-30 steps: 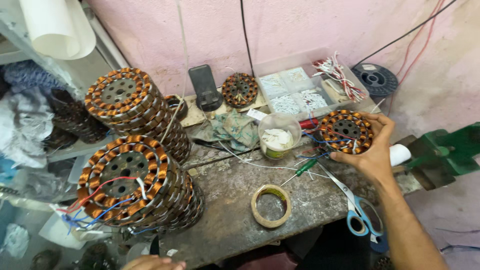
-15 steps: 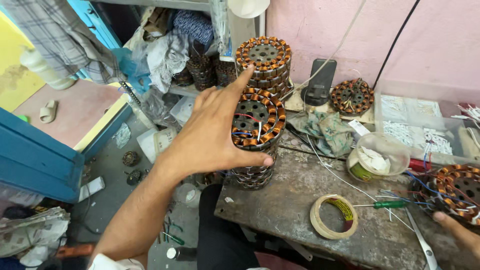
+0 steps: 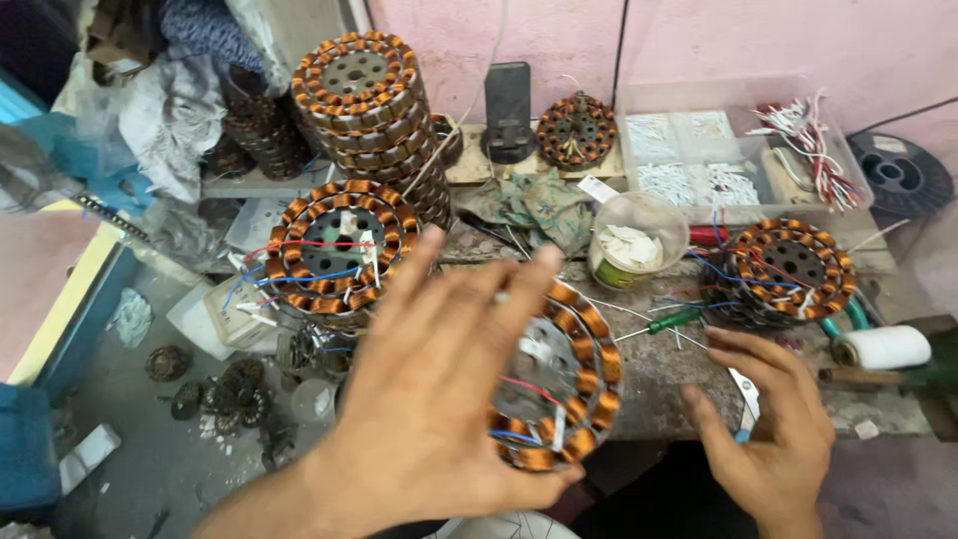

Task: The person applies small white insulating strips to the copper coils of fan stators by hand. They use a screwdriver-like tool to tuck the material into place and move finished stators aside on the workbench.

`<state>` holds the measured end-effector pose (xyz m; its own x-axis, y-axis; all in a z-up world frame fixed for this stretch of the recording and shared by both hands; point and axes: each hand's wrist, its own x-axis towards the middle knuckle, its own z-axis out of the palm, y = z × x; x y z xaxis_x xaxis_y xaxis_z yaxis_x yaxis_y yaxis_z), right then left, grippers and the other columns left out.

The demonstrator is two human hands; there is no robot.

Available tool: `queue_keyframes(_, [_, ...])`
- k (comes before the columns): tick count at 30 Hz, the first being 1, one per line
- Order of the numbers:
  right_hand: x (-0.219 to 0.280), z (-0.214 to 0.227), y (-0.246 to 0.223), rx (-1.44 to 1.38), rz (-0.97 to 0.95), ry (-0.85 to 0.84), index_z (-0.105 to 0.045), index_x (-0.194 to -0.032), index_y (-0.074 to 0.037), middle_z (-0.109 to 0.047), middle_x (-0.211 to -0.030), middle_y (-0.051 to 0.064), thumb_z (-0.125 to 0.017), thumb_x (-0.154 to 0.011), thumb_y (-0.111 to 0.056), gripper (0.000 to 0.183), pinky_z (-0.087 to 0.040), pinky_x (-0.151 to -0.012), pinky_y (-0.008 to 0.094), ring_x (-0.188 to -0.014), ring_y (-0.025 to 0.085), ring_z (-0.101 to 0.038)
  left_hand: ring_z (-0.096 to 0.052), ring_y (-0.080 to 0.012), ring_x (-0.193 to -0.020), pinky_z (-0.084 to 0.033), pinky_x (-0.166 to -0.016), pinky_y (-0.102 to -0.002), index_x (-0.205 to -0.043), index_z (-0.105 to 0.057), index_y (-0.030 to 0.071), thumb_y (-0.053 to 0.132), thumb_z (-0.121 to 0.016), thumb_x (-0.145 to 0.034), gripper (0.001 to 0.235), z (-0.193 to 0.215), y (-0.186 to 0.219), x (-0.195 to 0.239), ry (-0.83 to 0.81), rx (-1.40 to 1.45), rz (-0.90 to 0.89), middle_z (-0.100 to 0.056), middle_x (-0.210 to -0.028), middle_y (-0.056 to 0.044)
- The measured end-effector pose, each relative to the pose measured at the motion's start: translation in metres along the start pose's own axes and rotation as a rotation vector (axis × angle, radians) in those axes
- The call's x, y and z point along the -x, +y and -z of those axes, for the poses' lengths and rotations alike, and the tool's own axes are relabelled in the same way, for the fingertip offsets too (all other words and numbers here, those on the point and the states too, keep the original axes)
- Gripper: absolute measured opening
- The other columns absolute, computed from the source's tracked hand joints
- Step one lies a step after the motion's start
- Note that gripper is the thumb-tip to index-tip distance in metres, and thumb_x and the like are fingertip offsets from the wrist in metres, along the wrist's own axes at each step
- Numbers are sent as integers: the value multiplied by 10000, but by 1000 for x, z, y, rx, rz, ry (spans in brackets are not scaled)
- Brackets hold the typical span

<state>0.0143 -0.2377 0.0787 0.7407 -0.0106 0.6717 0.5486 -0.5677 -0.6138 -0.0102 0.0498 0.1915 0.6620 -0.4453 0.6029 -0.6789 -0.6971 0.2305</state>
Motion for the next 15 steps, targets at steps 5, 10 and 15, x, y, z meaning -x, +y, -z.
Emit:
queue_keyframes(5, [-61, -18, 29, 107, -47, -111, -731, -969, -9, -725, -872, 87, -795, -859, -10, 128, -557, -654, 326, -708, 187, -704, -535, -472, -1292, -195, -1270, -579, -1599, -327, 83, 518, -905, -538, 1284, -101, 2, 2, -147, 181, 22, -564, -1329, -342])
queue_keyframes(10, [-142, -73, 80, 424, 67, -534, -778, -954, -50, -754, -898, 169, -776, -800, -120, 169, -589, -758, 442, -810, 346, -740, -528, -436, -1307, -183, -1272, -569, -1581, -356, 126, 498, -911, -517, 1257, -156, -18, 16, -139, 253, 96, -579, -1331, -296])
queue_keyframes(15, [-164, -127, 106, 857, -65, -795, -793, -902, -46, -737, -932, 234, -805, -784, -274, 257, -590, -784, 499, -879, 407, -730, -501, -417, -1372, -162, -1286, -573, -1604, -334, 85, 516, -920, -532, 1295, -165, -20, 27, -112, 286, 106, -558, -1401, -264])
